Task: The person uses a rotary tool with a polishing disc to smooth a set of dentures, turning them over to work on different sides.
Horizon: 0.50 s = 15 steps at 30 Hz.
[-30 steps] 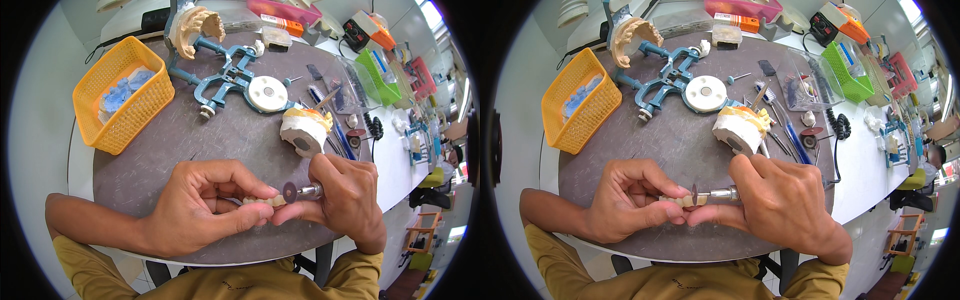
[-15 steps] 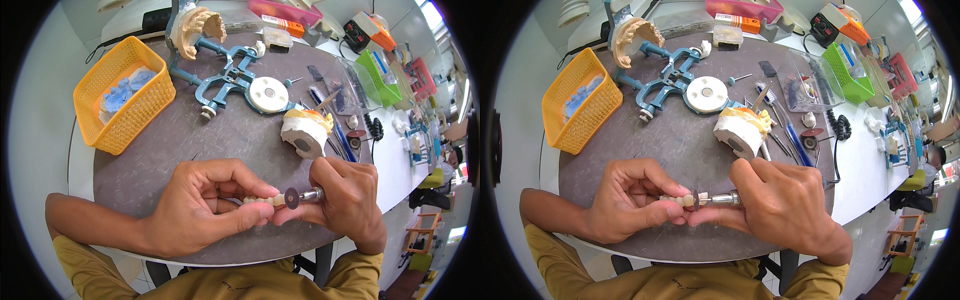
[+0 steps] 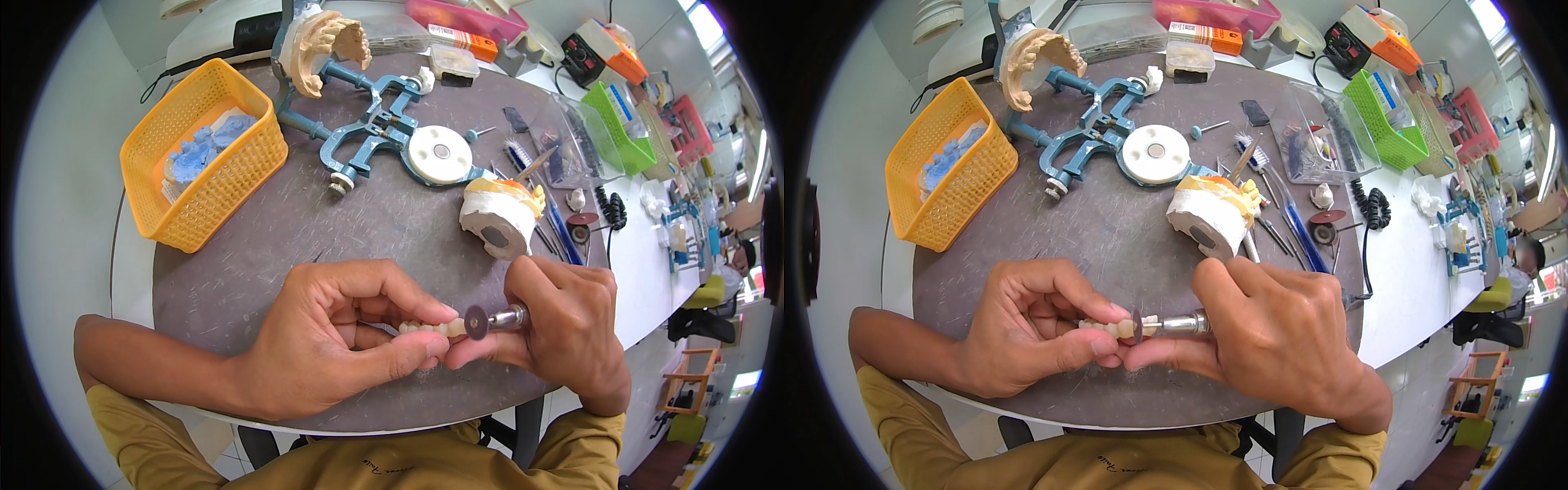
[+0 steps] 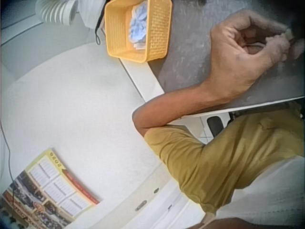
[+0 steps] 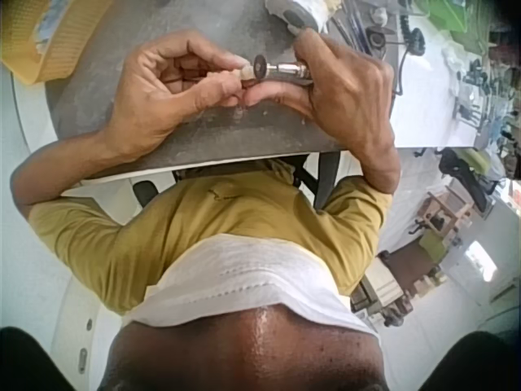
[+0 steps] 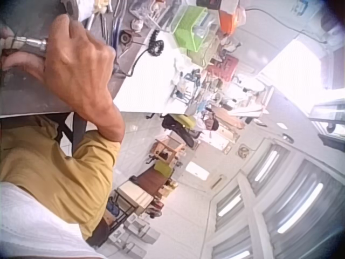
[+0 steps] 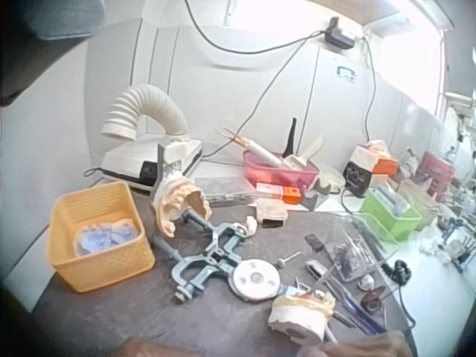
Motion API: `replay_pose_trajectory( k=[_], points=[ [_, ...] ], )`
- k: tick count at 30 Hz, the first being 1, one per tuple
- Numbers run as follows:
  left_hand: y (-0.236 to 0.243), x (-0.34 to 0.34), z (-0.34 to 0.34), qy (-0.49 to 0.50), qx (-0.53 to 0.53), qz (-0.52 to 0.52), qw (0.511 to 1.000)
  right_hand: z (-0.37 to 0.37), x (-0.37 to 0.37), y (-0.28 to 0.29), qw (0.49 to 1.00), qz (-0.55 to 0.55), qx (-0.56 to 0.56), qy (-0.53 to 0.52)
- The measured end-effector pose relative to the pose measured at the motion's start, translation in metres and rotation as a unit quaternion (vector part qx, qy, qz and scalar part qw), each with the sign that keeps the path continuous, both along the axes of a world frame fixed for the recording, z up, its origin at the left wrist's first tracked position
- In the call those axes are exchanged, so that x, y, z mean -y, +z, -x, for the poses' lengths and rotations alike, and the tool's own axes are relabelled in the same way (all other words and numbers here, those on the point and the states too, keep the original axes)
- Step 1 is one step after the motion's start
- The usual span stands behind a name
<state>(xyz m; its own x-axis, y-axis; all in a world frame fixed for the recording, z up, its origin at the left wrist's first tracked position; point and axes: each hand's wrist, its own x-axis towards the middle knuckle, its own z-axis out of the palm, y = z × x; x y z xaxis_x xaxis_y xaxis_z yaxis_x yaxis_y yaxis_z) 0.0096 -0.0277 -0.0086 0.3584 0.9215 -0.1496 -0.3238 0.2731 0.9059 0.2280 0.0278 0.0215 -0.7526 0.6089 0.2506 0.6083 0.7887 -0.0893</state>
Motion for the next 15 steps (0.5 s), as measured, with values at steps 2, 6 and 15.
replay_pose_trajectory(
  k=[2,6,15],
  points=[
    [-0.0004,-0.0004,-0.0002,-0.004,-0.006,-0.005,1.000,0.0010,-0.0004,-0.0006,1.000,-0.002,-0.013,-0.016],
    [-0.0025,-0.0013,-0.0016,0.000,0.000,-0.017,1.000,0.0012,-0.0011,-0.0034,0.998,0.012,-0.049,-0.037],
    [-0.0001,-0.0010,-0.0027,0.004,0.001,-0.016,1.000,-0.0019,-0.0011,0.0017,0.999,0.033,-0.020,-0.020]
  ],
)
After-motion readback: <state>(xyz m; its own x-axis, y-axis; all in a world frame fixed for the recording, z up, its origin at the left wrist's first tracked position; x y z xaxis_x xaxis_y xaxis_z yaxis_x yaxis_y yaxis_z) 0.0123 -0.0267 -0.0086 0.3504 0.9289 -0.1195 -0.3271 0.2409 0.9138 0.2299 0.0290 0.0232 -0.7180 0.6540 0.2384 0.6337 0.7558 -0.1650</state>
